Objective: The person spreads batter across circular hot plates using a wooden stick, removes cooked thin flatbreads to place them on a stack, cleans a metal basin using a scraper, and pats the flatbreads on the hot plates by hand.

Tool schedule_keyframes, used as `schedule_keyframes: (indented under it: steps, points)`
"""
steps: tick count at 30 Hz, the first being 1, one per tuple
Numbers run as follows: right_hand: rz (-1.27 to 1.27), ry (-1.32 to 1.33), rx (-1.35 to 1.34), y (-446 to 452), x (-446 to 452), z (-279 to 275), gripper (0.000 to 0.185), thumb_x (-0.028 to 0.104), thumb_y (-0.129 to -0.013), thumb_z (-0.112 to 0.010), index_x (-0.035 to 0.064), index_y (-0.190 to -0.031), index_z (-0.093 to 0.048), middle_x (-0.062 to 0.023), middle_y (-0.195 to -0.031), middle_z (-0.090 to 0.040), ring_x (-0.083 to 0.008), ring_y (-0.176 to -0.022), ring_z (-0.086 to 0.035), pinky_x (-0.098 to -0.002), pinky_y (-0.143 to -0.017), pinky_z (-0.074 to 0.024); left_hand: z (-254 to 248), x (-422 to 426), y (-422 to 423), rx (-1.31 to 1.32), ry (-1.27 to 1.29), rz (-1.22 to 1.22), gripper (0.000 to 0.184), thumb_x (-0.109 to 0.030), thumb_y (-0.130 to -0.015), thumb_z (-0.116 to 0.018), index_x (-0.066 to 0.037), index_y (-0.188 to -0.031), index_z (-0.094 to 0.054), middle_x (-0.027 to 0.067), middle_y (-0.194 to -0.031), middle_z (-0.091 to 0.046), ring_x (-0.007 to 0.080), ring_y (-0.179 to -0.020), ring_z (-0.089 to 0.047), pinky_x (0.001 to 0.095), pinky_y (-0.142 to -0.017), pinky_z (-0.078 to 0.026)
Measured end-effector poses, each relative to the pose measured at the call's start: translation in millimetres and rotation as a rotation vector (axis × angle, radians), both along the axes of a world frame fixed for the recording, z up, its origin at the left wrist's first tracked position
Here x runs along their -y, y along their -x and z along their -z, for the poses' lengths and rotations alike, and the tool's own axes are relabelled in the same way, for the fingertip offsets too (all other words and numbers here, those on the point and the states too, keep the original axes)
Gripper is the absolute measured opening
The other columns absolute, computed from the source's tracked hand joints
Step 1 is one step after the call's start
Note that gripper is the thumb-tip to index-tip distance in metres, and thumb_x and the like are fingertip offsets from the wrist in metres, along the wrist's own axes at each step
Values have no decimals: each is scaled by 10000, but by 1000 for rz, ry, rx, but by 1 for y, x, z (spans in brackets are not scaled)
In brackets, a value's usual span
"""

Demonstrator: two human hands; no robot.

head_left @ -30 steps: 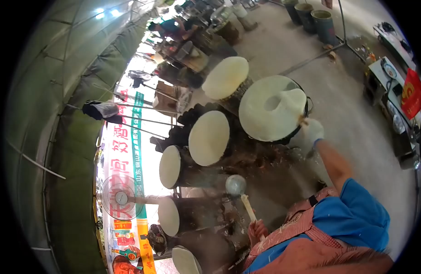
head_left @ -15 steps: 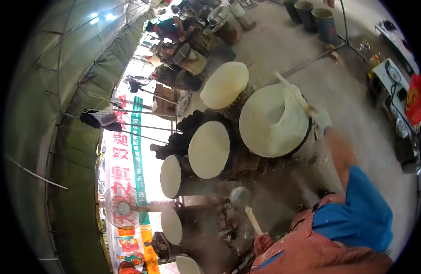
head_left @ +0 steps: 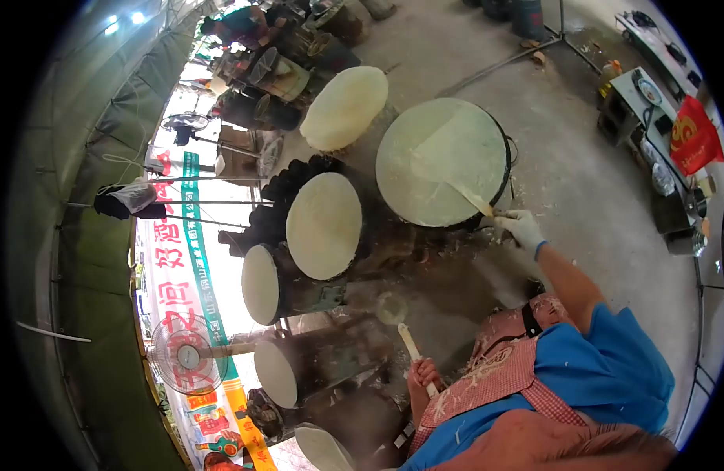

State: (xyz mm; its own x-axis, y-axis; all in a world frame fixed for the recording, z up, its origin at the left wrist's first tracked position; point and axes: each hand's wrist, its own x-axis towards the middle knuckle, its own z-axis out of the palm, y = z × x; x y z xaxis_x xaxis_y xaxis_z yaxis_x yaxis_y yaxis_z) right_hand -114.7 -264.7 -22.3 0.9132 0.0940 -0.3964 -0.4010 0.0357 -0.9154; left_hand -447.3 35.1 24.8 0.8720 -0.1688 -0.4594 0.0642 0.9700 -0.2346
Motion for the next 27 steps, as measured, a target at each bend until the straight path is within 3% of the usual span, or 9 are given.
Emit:
schedule_keyframes:
  steps: [4, 7, 10, 13, 15, 17, 21, 25, 27]
  points:
    - [102, 176, 95, -65, 46, -26, 266, 266, -852, -574, 44, -943, -688, -84, -750, -657, -179, -687, -609, -335, -640, -487, 9, -13, -10, 83, 6, 36, 298, -157, -959, -383, -92, -1232, -485, 16, -600, -334, 118, -437, -356, 256, -390, -351]
    - [206, 675, 593, -147, 51, 23, 282, 282, -907, -451, 105, -871, -668, -174, -752, -647, -315, -699, -626, -399, -652, -504, 18, -19, -14, 155, 13, 81, 336, -149, -954, -389, -104, -1278, -466, 17, -602, -334, 115, -439, -356, 257, -389, -352]
    - [-299, 1126, 804, -131, 27, -12, 300, 319, -902, -457, 108, -779, -632, -175, -723, -623, -346, -675, -609, -418, -608, -494, 8, -22, -39, 93, 54, 52, 383, -137, -948, -396, -117, -1328, -437, 15, -606, -331, 110, -443, -354, 259, -387, -352]
    - [-532, 1220, 786, -112, 41, -19, 338, 359, -893, -473, 82, -739, -593, -139, -693, -622, -342, -643, -611, -448, -577, -474, 6, -29, -83, 32, 38, 23, 442, -120, -943, -393, -148, -1384, -379, 6, -610, -323, 105, -449, -354, 259, -382, -342]
    - [-246, 1112, 797, -103, 48, -22, 340, 382, -887, -477, 94, -762, -609, -145, -701, -621, -342, -649, -611, -449, -581, -473, 13, -39, -119, 57, 70, 64, 309, -137, -945, -397, -36, -1224, -484, 7, -603, -321, 111, -447, -352, 265, -380, -333]
    - [51, 997, 802, -100, 60, -21, 344, 404, -881, -482, 105, -785, -624, -150, -709, -619, -342, -655, -610, -449, -585, -472, -4, -32, -168, 33, 63, 97, 192, -160, -948, -398, -7, -869, -484, 7, -597, -320, 116, -440, -346, 273, -377, -322]
    - [-256, 1001, 845, -76, 75, 12, 198, 302, -850, -519, 148, -857, -644, -132, -745, -628, -318, -712, -622, -428, -598, -473, -20, -11, -241, 65, 2, 179, 273, -138, -930, -414, -85, -673, -337, -2, -558, -311, 102, -424, -339, 281, -360, -328]
    - [-108, 1197, 646, -39, 79, -9, 149, 136, -842, -507, 110, -859, -653, -117, -742, -607, -302, -646, -597, -398, -589, -462, -10, 17, -277, -110, -532, 246, 259, -104, -899, -463, -105, -680, -325, -9, -577, -306, 90, -411, -308, 264, -338, -299]
    - [-234, 1297, 676, -9, 51, 20, 137, 208, -832, -545, 118, -826, -648, -99, -670, -582, -297, -614, -585, -410, -564, -452, -32, 64, -289, -181, -944, 231, 267, -127, -886, -500, -129, -707, -301, -24, -568, -295, 79, -416, -297, 223, -351, -274]
